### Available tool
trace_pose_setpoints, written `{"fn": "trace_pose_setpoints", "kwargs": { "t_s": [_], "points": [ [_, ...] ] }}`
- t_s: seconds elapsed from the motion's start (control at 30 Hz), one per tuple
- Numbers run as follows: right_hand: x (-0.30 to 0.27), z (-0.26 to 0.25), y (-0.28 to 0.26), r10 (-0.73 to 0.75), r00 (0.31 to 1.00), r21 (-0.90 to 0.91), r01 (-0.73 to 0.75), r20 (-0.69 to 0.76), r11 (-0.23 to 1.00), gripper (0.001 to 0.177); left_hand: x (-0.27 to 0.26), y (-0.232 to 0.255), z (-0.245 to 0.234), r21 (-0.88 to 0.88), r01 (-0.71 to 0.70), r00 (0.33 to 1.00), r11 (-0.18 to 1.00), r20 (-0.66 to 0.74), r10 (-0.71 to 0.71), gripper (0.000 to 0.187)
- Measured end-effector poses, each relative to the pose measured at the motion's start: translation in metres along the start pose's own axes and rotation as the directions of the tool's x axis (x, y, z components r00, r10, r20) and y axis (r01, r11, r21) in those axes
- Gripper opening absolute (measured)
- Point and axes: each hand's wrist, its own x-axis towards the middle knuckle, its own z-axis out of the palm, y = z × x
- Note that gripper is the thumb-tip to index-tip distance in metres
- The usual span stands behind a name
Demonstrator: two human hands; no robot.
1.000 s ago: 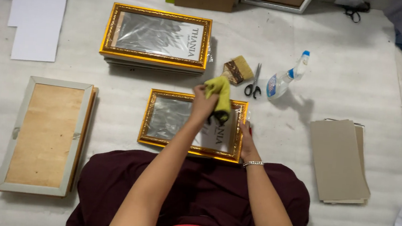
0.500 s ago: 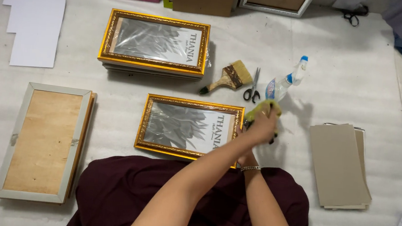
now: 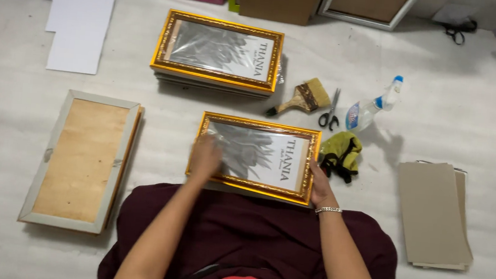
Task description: Cleaning and dusting picture frames using a sponge and a paintbrush
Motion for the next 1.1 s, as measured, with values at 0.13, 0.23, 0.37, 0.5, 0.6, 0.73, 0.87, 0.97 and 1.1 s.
{"fn": "trace_pose_setpoints", "kwargs": {
  "t_s": [0.13,0.23,0.37,0.5,0.6,0.73,0.87,0.97,1.1],
  "points": [
    [0.000,-0.004,0.002,0.004,1.000,-0.015,-0.004,0.009,1.000,0.057,-0.005,-0.131,0.019,0.060,0.468,0.883,0.882,0.022,-0.469,0.059],
    [-0.017,0.011,-0.007,-0.010,0.999,-0.031,0.011,0.032,0.999,0.054,-0.007,-0.167,0.031,-0.205,0.576,0.815,0.791,0.072,-0.575,0.067],
    [-0.045,0.037,-0.022,-0.037,0.998,0.013,0.037,0.050,0.999,0.049,-0.012,-0.117,0.003,-0.457,0.594,0.797,0.663,0.218,-0.564,0.081],
    [-0.054,0.032,-0.025,-0.088,0.995,0.027,0.087,0.044,0.996,0.053,-0.034,-0.022,-0.069,-0.571,0.642,0.766,0.511,0.448,-0.462,0.102],
    [-0.042,-0.003,-0.023,-0.159,0.987,-0.009,0.159,0.019,0.987,0.051,-0.043,0.015,-0.096,-0.710,0.612,0.774,0.349,0.447,-0.449,0.079],
    [-0.053,0.021,-0.025,-0.143,0.985,-0.125,0.130,-0.100,0.984,0.050,-0.034,-0.055,-0.035,-0.792,0.497,0.848,0.355,0.355,-0.394,0.066],
    [-0.029,0.003,-0.011,-0.122,0.986,-0.176,0.101,-0.114,0.979,0.044,-0.020,-0.093,-0.003,-0.766,0.449,0.871,0.460,0.259,-0.418,0.048],
    [-0.033,0.006,-0.013,-0.144,0.981,-0.199,0.116,-0.130,0.973,0.042,-0.023,-0.083,-0.013,-0.767,0.422,0.893,0.483,0.259,-0.369,0.050],
    [-0.045,0.010,-0.028,-0.102,0.980,-0.297,0.047,-0.172,0.954,0.056,-0.026,-0.080,-0.004,-0.745,0.439,0.888,0.503,0.275,-0.368,0.048]
  ]
}}
